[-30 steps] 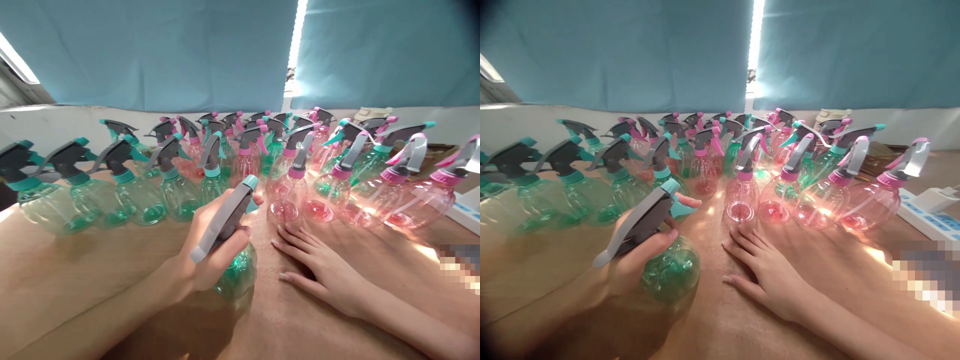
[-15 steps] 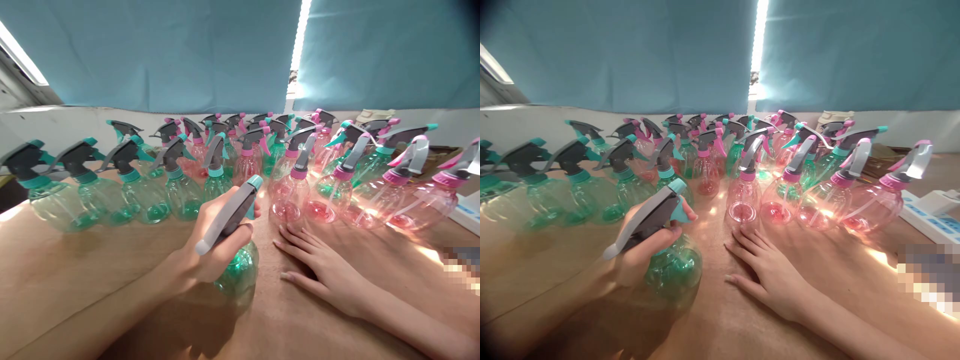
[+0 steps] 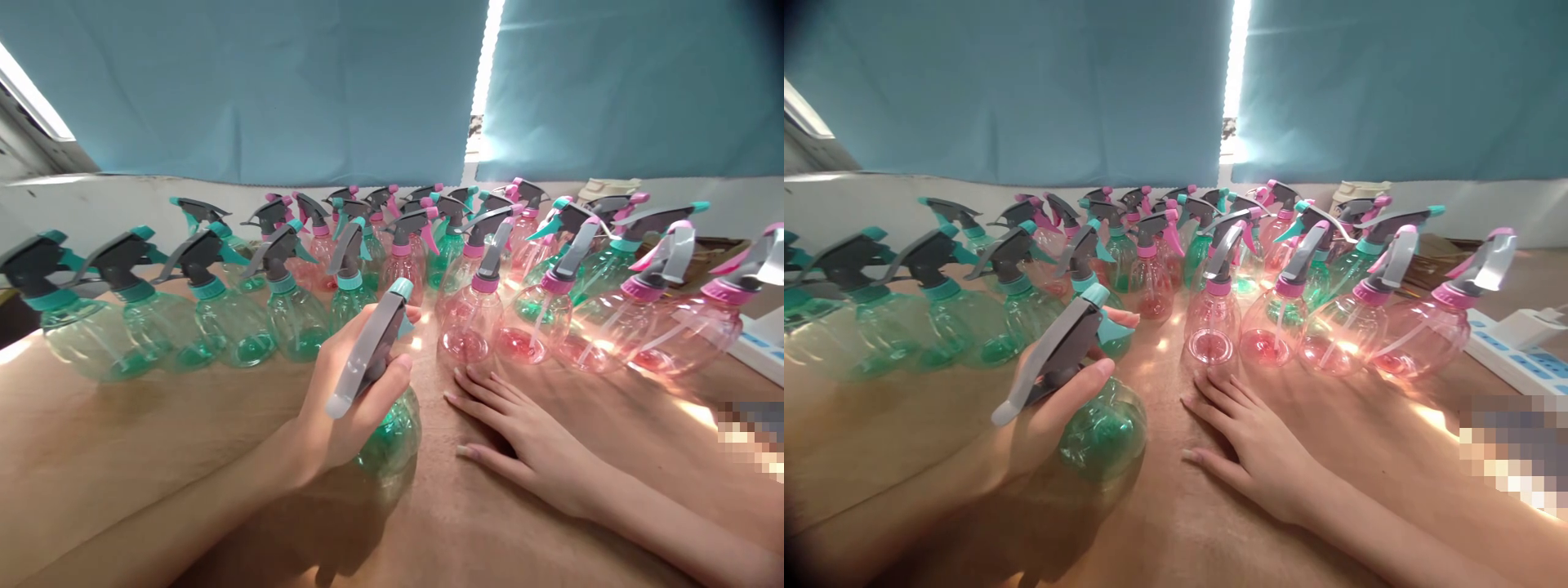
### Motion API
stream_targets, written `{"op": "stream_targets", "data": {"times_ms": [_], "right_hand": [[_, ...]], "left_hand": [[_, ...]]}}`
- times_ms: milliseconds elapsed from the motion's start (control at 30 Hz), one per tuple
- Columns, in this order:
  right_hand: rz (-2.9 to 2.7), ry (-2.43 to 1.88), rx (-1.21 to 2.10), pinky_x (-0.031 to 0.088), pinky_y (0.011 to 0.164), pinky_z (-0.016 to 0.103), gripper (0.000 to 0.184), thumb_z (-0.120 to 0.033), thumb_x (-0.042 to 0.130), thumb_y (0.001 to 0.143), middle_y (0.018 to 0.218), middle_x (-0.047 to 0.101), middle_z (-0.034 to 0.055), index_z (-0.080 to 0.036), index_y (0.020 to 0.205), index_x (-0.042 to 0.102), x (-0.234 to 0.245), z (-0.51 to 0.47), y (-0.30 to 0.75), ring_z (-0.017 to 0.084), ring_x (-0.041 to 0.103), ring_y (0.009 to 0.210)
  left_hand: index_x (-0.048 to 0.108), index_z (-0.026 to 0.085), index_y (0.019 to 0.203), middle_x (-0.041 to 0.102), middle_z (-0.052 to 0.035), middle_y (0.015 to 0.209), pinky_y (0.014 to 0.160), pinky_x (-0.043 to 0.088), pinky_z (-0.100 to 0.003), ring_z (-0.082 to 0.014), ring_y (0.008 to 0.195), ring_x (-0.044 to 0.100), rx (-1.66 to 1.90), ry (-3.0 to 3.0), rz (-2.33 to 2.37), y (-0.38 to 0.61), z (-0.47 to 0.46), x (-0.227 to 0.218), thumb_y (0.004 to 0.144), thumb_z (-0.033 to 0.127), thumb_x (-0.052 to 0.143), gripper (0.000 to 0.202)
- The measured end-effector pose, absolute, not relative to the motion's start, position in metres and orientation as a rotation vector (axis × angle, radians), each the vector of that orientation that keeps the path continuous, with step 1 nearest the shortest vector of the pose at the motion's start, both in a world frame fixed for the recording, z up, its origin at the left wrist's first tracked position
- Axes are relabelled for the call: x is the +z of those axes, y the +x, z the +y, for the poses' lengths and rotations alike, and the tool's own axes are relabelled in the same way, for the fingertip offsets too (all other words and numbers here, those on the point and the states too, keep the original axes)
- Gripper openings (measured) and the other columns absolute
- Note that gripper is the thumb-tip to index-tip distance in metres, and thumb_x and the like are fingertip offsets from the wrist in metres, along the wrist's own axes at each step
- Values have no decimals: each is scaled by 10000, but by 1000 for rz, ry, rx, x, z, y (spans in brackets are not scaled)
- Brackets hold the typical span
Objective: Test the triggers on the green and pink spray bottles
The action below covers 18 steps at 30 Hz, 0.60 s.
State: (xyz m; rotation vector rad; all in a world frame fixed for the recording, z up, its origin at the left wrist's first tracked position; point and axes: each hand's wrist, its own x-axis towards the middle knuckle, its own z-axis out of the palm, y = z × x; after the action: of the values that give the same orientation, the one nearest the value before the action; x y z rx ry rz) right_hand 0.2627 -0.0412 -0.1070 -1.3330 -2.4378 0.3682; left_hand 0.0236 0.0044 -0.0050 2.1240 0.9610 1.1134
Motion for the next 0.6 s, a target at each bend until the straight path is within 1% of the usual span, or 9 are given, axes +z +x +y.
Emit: {"op": "stream_targets", "data": {"times_ms": [100,233,400,533,600], "right_hand": [[-2458,-1351,369,218,1163,563,587,-515,498,944,1546,339,54,-272,1469,396,-106,-41,262,292,238,1445],[-2478,-1371,351,220,1160,567,587,-531,473,951,1551,325,56,-261,1467,401,-105,-41,262,288,234,1446],[-2450,-1352,348,226,1163,557,584,-520,497,943,1542,350,55,-267,1463,408,-106,-41,262,289,248,1442],[-2418,-1325,353,233,1161,564,586,-500,528,934,1532,371,54,-288,1465,400,-108,-41,263,300,265,1435],[-2415,-1319,351,235,1160,563,587,-496,531,934,1533,370,52,-294,1468,393,-108,-42,263,300,265,1435]], "left_hand": [[553,246,1125,507,29,678,505,376,-279,-146,563,478,1101,2109,958,25,4,-4,864,276,521,265],[553,243,1103,538,21,741,518,390,-273,-131,550,462,1097,2083,938,25,4,-2,854,262,528,251],[537,248,1104,456,46,635,499,340,-271,-130,507,409,1044,2042,937,24,4,-2,843,266,540,262],[531,246,1098,407,54,609,502,323,-275,-133,502,395,1035,2033,942,25,4,-2,853,276,529,247],[533,244,1095,413,52,621,504,326,-275,-130,501,394,1044,2035,947,26,2,-1,858,271,524,239]]}}
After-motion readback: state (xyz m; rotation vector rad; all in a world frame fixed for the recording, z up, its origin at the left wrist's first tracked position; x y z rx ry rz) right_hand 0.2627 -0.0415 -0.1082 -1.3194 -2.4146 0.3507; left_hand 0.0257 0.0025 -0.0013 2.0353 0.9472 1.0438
